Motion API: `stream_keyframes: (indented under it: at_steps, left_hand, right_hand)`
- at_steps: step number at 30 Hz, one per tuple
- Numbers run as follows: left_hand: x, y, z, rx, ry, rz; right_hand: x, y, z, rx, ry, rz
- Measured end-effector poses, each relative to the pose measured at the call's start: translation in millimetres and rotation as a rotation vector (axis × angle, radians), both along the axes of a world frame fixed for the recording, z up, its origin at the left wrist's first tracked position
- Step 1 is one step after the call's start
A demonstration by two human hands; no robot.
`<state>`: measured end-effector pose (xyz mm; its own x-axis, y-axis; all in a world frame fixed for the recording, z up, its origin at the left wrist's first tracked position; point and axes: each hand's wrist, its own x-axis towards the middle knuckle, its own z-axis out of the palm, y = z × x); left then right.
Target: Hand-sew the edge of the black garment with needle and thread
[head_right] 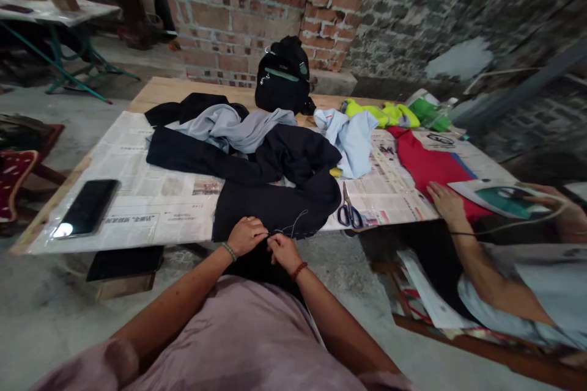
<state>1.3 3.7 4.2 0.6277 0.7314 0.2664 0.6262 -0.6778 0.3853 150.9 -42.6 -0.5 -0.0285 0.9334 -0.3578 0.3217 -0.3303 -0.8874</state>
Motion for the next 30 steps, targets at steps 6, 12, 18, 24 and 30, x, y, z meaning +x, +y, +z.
stream_keyframes:
  at_steps: [6, 12, 18, 24, 30]
  left_hand:
    - [1, 0, -0.2, 0.029, 0.029, -0.006]
    - [4, -1, -0.8, 0.015, 0.019, 0.025]
    - [4, -1, -2.3, -0.003, -0.003, 0.042]
    - [4, 1, -6.8, -0.017, -0.035, 0.051]
    - [3, 2, -6.0, -0.016, -0.03, 0.055]
  right_hand:
    - [-6, 0, -5, 0.0, 0.184, -0.173]
    - [-2, -4, -7, -0.029, 0.214, -0.16]
    - [1, -2, -2, -0.071, 0.202, -0.144]
    - [1, -1, 6, -0.096, 0.202, -0.134]
    - [0, -2, 3, -0.083, 0.204, -0.137]
